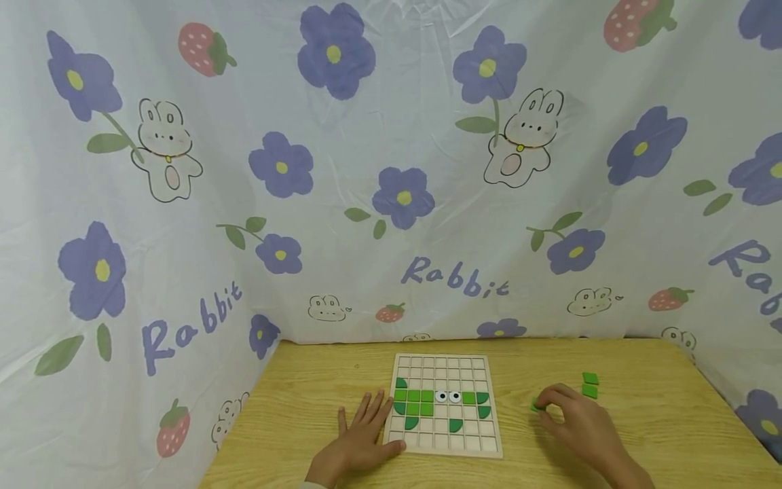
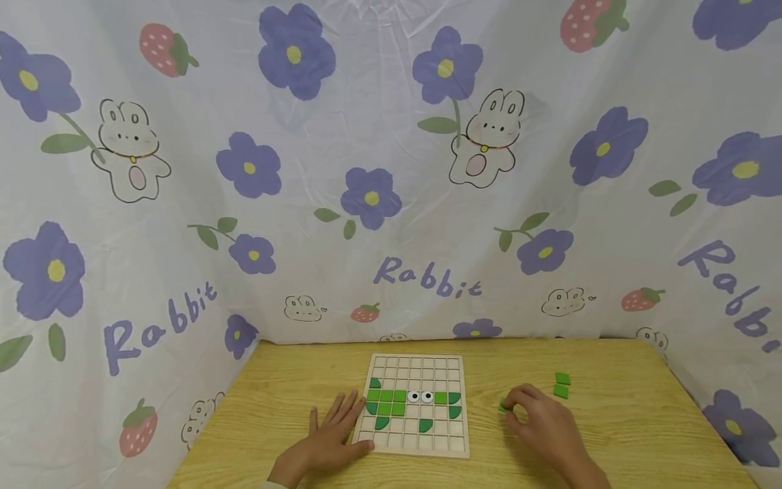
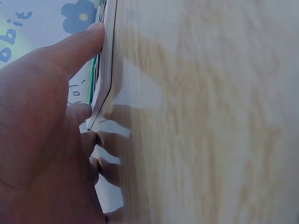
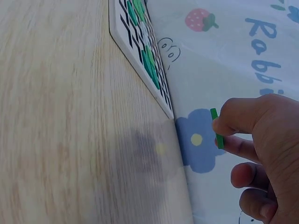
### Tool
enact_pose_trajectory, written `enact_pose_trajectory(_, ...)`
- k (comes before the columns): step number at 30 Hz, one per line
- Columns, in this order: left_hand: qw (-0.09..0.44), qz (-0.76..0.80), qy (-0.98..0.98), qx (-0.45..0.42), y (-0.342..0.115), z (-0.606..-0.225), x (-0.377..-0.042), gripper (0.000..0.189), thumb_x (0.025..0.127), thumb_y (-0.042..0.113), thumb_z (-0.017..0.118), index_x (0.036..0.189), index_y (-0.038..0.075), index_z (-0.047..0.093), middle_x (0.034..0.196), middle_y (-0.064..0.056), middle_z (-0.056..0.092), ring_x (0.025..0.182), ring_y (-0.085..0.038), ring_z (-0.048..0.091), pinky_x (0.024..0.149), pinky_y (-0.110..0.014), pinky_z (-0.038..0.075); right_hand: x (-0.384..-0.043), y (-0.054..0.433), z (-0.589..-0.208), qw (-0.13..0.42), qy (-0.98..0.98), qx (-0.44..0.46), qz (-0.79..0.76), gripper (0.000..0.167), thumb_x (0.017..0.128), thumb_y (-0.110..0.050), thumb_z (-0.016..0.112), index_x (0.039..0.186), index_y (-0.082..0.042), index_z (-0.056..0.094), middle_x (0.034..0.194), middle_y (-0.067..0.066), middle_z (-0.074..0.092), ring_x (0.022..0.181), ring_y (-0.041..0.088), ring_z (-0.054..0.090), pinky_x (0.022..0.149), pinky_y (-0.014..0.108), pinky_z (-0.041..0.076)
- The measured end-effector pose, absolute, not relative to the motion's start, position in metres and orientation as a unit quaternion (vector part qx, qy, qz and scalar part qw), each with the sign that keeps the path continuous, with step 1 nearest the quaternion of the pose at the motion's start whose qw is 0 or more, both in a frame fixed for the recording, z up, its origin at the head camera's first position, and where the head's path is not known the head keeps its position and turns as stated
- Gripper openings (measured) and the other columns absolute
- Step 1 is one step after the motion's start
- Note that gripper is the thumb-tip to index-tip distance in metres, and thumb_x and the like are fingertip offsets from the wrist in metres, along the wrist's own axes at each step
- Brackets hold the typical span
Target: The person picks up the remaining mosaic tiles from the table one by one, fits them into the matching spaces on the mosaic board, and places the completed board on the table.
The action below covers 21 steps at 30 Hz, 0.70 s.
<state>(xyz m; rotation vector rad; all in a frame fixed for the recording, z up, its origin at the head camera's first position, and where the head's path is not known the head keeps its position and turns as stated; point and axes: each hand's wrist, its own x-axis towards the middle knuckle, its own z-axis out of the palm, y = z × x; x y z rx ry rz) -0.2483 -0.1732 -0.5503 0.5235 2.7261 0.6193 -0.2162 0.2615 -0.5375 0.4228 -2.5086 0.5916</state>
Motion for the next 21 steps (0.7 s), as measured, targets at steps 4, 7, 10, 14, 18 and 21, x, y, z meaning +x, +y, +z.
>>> enact_pose_trajectory(4, 0.149, 0.214, 0.948, 0.183, -0.173, -0.550, -0.249, 0.095, 0.100, 0.069, 0.058, 0.172, 0.016, 0.024, 0.181, -0.012, 0.012, 0.167, -0.043, 0.006, 0.117, -0.087, -0.009, -0.219, 0.254, -0.535, 0.257, -0.927, 0.156, 0.223, 0.031, 0.077, -0.007, 0.092, 0.085, -0.031, 0.073, 0.100, -0.014, 0.072, 0.066, -0.003, 0.057, 0.052, 0.017, 0.040)
enact_pose_trajectory(7, 0.149, 0.214, 0.948, 0.182, -0.173, -0.550, -0.248, 0.095, 0.100, 0.070, 0.058, 0.172, 0.016, 0.024, 0.181, -0.012, 0.012, 0.167, -0.043, 0.006, 0.117, -0.087, -0.009, -0.221, 0.248, -0.534, 0.252, -0.927, 0.157, 0.229, 0.030, 0.078, -0.008, 0.091, 0.086, -0.031, 0.073, 0.100, -0.013, 0.072, 0.066, -0.003, 0.056, 0.052, 0.017, 0.039)
enact_pose_trajectory(10, 0.148, 0.215, 0.948, 0.181, -0.173, -0.550, -0.248, 0.095, 0.100, 0.069, 0.058, 0.172, 0.016, 0.025, 0.181, -0.012, 0.013, 0.167, -0.043, 0.007, 0.117, -0.087, -0.009, -0.223, 0.242, -0.532, 0.250, -0.925, 0.161, 0.235, 0.030, 0.078, -0.008, 0.092, 0.086, -0.030, 0.073, 0.101, -0.012, 0.072, 0.067, -0.004, 0.058, 0.053, 0.017, 0.040)
enact_pose_trajectory(14, 0.147, 0.215, 0.948, 0.181, -0.173, -0.550, -0.249, 0.095, 0.100, 0.069, 0.058, 0.172, 0.016, 0.025, 0.181, -0.012, 0.013, 0.167, -0.043, 0.007, 0.117, -0.087, -0.009, -0.225, 0.234, -0.530, 0.241, -0.925, 0.168, 0.242, 0.029, 0.079, -0.007, 0.092, 0.087, -0.029, 0.074, 0.102, -0.013, 0.072, 0.068, -0.006, 0.055, 0.054, 0.018, 0.041)
enact_pose_trajectory(18, 0.148, 0.216, 0.948, 0.182, -0.173, -0.550, -0.248, 0.095, 0.100, 0.069, 0.058, 0.172, 0.017, 0.024, 0.181, -0.011, 0.013, 0.167, -0.042, 0.006, 0.117, -0.087, -0.009, -0.227, 0.226, -0.528, 0.237, -0.921, 0.180, 0.250, 0.028, 0.079, -0.007, 0.091, 0.086, -0.028, 0.074, 0.102, -0.014, 0.071, 0.067, -0.007, 0.053, 0.053, 0.017, 0.041)
enact_pose_trajectory(21, 0.148, 0.219, 0.947, 0.182, -0.174, -0.551, -0.249, 0.095, 0.100, 0.070, 0.058, 0.172, 0.018, 0.024, 0.181, -0.010, 0.012, 0.167, -0.042, 0.006, 0.116, -0.087, -0.009, -0.229, 0.219, -0.527, 0.240, -0.919, 0.188, 0.252, 0.027, 0.080, -0.007, 0.092, 0.086, -0.027, 0.074, 0.102, -0.013, 0.072, 0.069, -0.005, 0.056, 0.053, 0.017, 0.041)
